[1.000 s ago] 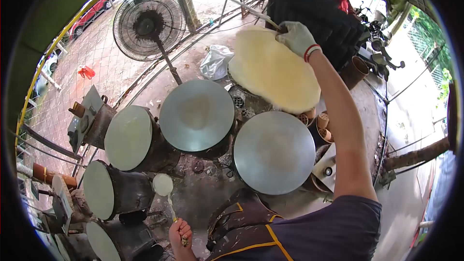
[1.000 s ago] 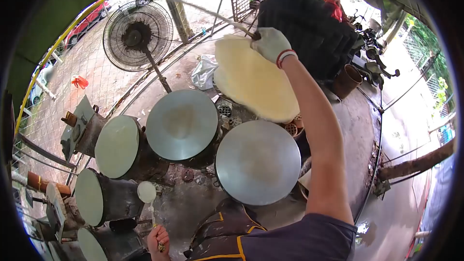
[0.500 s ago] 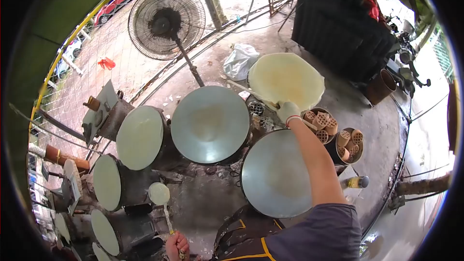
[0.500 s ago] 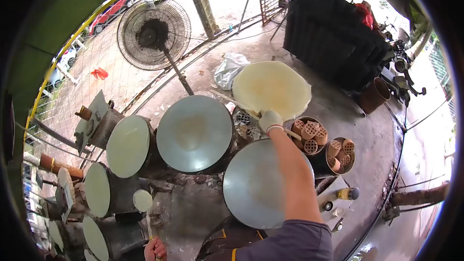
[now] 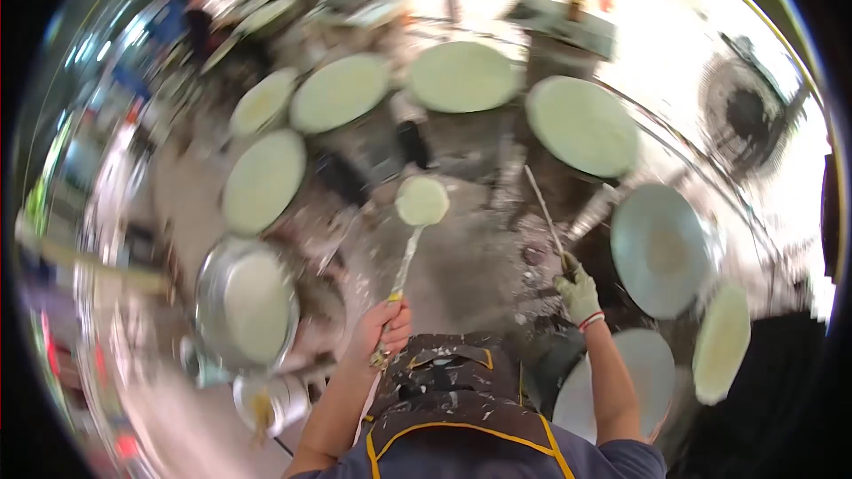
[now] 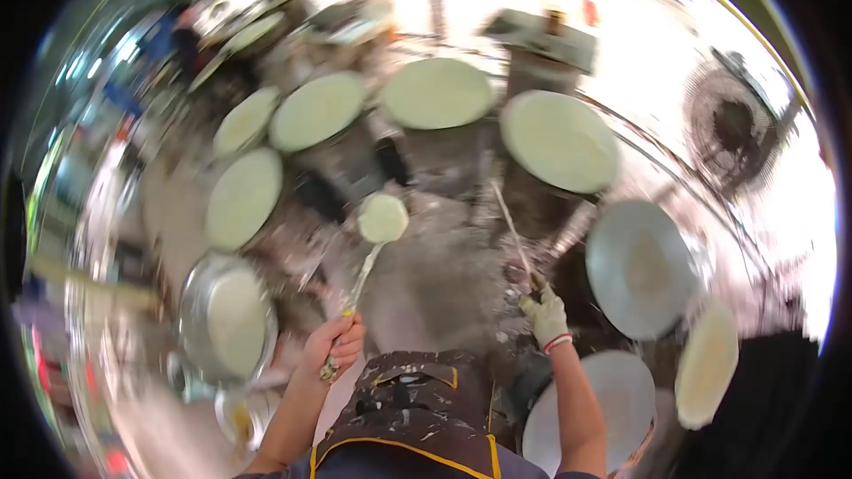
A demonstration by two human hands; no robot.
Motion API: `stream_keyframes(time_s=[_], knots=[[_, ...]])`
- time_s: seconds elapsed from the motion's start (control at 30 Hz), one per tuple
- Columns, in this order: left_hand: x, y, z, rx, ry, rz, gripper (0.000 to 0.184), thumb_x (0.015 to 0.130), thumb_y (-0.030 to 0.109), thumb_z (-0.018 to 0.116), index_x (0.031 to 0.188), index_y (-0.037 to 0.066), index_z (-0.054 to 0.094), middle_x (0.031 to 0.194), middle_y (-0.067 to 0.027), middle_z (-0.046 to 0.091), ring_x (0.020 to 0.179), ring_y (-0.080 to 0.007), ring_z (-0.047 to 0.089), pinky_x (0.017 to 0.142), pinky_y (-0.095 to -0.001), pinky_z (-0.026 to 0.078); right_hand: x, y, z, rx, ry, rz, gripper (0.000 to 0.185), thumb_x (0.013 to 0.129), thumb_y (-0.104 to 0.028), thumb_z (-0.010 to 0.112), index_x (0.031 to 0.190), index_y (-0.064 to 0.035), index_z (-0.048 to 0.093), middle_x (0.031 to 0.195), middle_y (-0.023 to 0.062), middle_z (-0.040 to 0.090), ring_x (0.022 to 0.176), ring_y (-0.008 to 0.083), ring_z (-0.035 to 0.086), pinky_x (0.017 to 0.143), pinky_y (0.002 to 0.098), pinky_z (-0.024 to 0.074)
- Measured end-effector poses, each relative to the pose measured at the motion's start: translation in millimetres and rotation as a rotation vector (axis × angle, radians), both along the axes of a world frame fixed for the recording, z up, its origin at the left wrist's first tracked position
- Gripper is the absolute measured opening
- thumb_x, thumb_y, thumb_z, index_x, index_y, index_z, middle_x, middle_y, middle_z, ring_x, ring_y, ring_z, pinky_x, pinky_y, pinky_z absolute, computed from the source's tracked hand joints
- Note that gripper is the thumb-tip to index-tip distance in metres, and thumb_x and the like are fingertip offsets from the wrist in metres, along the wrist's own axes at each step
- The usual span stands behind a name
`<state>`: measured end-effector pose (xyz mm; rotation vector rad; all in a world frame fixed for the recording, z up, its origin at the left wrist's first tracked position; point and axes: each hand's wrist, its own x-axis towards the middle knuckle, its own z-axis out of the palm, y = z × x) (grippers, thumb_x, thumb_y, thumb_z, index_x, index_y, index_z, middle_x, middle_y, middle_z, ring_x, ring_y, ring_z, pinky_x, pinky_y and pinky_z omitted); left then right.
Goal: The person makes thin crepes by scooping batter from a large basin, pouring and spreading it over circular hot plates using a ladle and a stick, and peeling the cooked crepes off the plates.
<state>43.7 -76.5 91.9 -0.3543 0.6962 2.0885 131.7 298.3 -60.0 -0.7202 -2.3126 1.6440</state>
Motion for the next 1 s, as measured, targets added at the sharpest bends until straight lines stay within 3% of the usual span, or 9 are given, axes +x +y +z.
stream_keyframes(time_s=[0.23,0.33,0.4,0.5,0.63,0.73,0.83,0.9,1.0], knots=[[36,-238,-66,-0.348,0.023,0.478,0.010,0.090,0.016,0.049,0.088,0.006,0.047,0.066,-0.0022,0.043,0.046,-0.0087,0.039,0.036,-0.0225,0.032,-139,-315,12,-0.497,-0.241,0.574,0.038,0.087,-0.011,0.050,0.125,-0.0061,0.050,0.081,0.0019,0.061,0.057,0.0089,0.054,0.049,0.0230,0.0433],[44,-349,-121,-0.508,-0.123,0.601,0.010,0.084,0.012,0.053,0.083,0.006,0.045,0.062,-0.0023,0.043,0.046,-0.0104,0.041,0.038,-0.0246,0.032,-195,-457,9,-0.349,-0.469,0.849,0.035,0.087,-0.016,0.050,0.121,-0.0045,0.052,0.077,0.0037,0.060,0.056,0.0093,0.054,0.049,0.0238,0.0440],[65,-416,-169,-0.542,-0.219,0.626,0.012,0.082,0.011,0.054,0.083,0.006,0.044,0.060,-0.0014,0.041,0.045,-0.0102,0.040,0.038,-0.0237,0.031,-230,-539,23,0.100,-0.636,1.207,0.034,0.089,-0.023,0.049,0.115,-0.0023,0.056,0.076,0.0103,0.062,0.062,0.0182,0.061,0.056,0.0313,0.0482],[81,-491,-205,-0.777,-0.330,0.585,0.015,0.080,0.011,0.053,0.091,0.003,0.047,0.063,-0.0076,0.052,0.046,-0.0179,0.049,0.039,-0.0312,0.038,-268,-630,-43,0.895,-0.280,1.564,0.035,0.088,-0.025,0.043,0.116,-0.0082,0.057,0.084,0.0188,0.065,0.075,0.0301,0.064,0.067,0.0384,0.0501],[80,-545,-250,-1.744,-0.028,0.009,0.030,0.078,0.008,0.049,0.105,-0.006,0.047,0.085,-0.0304,0.060,0.072,-0.0399,0.063,0.062,-0.0461,0.050,-279,-721,-66,1.011,-0.621,1.794,0.033,0.088,-0.027,0.043,0.108,-0.0090,0.061,0.092,0.0202,0.064,0.086,0.0368,0.062,0.076,0.0427,0.0481],[90,-556,-300,-2.049,0.084,-0.070,0.030,0.075,0.001,0.045,0.101,-0.013,0.048,0.078,-0.0276,0.059,0.055,-0.0365,0.061,0.046,-0.0435,0.048,-261,-760,-112,0.848,-0.573,1.875,0.034,0.088,-0.032,0.045,0.096,-0.0049,0.065,0.087,0.0202,0.064,0.086,0.0348,0.062,0.075,0.0406,0.0479],[71,-556,-295,-1.565,-0.145,-0.167,0.016,0.076,0.001,0.047,0.090,-0.006,0.049,0.065,-0.0162,0.056,0.049,-0.0271,0.058,0.041,-0.0376,0.045,-232,-765,-120,0.542,-0.550,1.790,0.032,0.088,-0.029,0.047,0.097,-0.0034,0.063,0.078,0.0163,0.064,0.071,0.0292,0.060,0.065,0.0376,0.0470],[55,-561,-253,-1.024,-0.360,0.296,0.008,0.078,0.002,0.048,0.085,0.001,0.046,0.058,-0.0068,0.047,0.044,-0.0181,0.049,0.038,-0.0316,0.041,-227,-767,-106,0.286,-0.721,1.665,0.027,0.088,-0.023,0.048,0.104,-0.0044,0.061,0.069,0.0102,0.062,0.048,0.0174,0.057,0.045,0.0320,0.0456],[30,-561,-186,-0.607,-0.345,0.677,0.013,0.083,0.007,0.051,0.083,0.010,0.039,0.055,0.0035,0.032,0.040,-0.0065,0.032,0.035,-0.0231,0.030,-237,-766,-44,-0.129,-0.902,1.237,0.021,0.088,-0.021,0.054,0.099,-0.0046,0.063,0.061,0.0089,0.059,0.054,0.0139,0.057,0.041,0.0281,0.0410]])
